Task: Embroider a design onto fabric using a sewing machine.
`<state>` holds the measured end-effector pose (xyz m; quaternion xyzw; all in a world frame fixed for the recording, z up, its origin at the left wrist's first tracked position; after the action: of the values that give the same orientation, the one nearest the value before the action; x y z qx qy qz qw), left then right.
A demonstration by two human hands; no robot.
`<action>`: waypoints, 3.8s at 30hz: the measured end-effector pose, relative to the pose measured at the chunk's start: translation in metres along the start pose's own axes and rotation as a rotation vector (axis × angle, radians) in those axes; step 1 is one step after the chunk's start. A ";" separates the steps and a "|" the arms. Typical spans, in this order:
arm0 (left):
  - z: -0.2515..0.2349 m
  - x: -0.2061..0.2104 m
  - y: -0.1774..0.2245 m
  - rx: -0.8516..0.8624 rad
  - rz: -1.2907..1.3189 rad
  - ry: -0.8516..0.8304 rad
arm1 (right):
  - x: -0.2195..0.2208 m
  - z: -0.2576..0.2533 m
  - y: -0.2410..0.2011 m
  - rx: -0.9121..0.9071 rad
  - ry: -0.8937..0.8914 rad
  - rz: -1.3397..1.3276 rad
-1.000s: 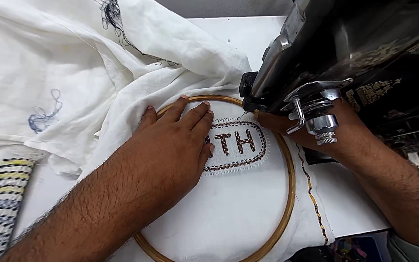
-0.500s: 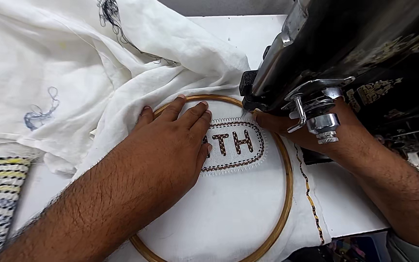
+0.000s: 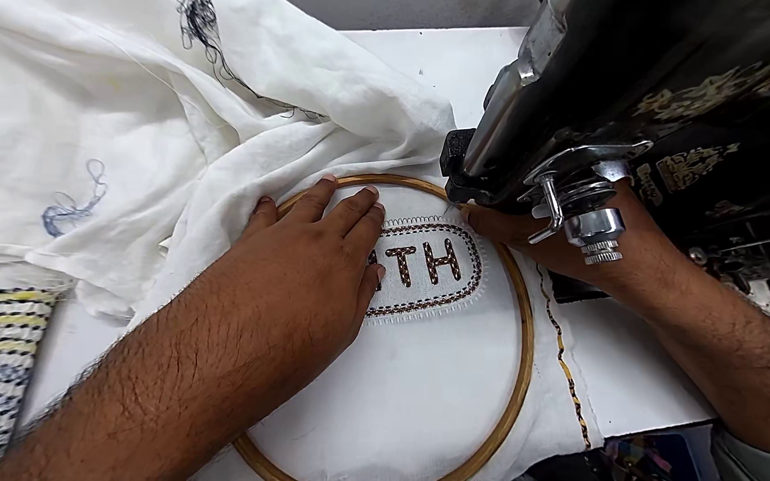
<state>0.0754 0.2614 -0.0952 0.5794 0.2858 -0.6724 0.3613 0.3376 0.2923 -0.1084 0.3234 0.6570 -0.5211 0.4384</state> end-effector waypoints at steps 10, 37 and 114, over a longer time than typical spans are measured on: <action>0.000 0.000 0.000 -0.004 0.002 0.001 | 0.000 0.000 -0.003 -0.011 0.017 -0.024; 0.002 -0.002 -0.004 -0.016 0.001 -0.009 | -0.005 0.005 -0.006 -0.101 0.079 -0.200; -0.007 0.021 -0.022 0.010 0.769 0.510 | -0.006 -0.012 -0.005 -0.054 -0.096 -0.255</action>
<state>0.0602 0.2763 -0.1176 0.7921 0.1264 -0.3269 0.4997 0.3331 0.3025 -0.1000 0.2000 0.6848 -0.5697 0.4080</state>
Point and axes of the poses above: each hand's wrist, its own z-axis away from the middle knuckle, its own x-axis out of the palm, y = z × x, the point moved 1 cm from there along -z, towards the middle knuckle, and after that the axes turned 4 degrees about -y, right-handed, at the moved point
